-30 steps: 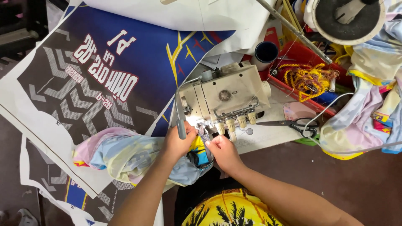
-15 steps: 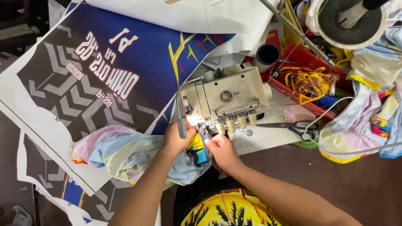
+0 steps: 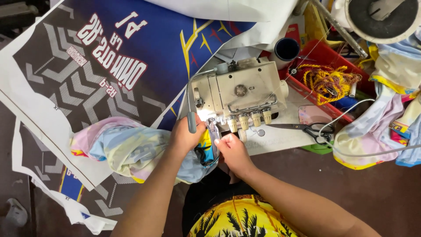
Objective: Using an industrial overlocker to finish the edges of printed fabric pieces and trimming threads with scissors.
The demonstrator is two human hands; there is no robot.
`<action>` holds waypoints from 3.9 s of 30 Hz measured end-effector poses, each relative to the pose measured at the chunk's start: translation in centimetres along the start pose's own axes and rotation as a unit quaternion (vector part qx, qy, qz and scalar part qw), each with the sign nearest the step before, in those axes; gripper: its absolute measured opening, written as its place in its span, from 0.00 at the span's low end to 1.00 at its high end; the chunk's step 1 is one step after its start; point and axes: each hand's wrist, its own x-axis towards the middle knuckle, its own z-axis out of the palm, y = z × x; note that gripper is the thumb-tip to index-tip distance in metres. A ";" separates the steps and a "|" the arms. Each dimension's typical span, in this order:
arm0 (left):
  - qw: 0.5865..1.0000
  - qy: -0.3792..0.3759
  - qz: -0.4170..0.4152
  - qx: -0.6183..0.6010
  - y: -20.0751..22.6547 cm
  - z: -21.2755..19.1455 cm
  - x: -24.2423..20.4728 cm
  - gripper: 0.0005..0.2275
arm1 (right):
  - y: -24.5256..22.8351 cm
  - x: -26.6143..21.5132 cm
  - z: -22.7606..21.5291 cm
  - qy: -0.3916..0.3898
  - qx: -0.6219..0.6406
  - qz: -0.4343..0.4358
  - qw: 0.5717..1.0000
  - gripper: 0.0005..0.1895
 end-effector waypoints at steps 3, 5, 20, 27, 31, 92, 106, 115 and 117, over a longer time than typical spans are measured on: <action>1.000 0.009 0.003 -0.002 -0.2 0.2 0.0 0.10 | 0.5 0.0 0.4 -0.013 0.045 0.000 0.999 0.12; 1.000 0.023 0.011 0.002 -0.7 0.7 0.3 0.08 | 0.5 -0.2 0.5 -0.026 0.077 0.011 0.997 0.12; 0.959 0.111 0.191 0.178 -6.9 4.8 -10.9 0.12 | -3.9 -3.8 -1.1 -0.104 0.027 0.003 0.994 0.06; 0.963 0.093 0.137 0.211 -3.9 -0.4 -9.8 0.14 | -4.6 -5.8 -0.7 -0.102 -0.003 -0.025 0.994 0.25; 0.959 0.078 0.124 0.241 -1.8 -2.2 -9.3 0.17 | -4.8 -7.0 0.0 -0.136 0.002 -0.129 0.982 0.31; 0.822 0.132 0.500 0.239 -5.7 1.0 -4.5 0.06 | -2.0 -4.6 1.6 -0.040 0.214 0.126 0.968 0.02; 0.766 0.200 0.541 0.284 -5.1 1.2 -3.8 0.10 | -2.8 -5.2 -0.3 -0.042 -0.103 0.093 0.989 0.06; 0.774 0.191 0.524 0.298 -5.4 1.5 -3.4 0.13 | -2.9 -4.7 -0.2 -0.047 -0.110 0.088 0.989 0.05; 0.774 0.191 0.523 0.302 -5.4 1.4 -3.4 0.13 | -2.7 -4.5 -0.1 -0.045 -0.113 0.093 0.988 0.05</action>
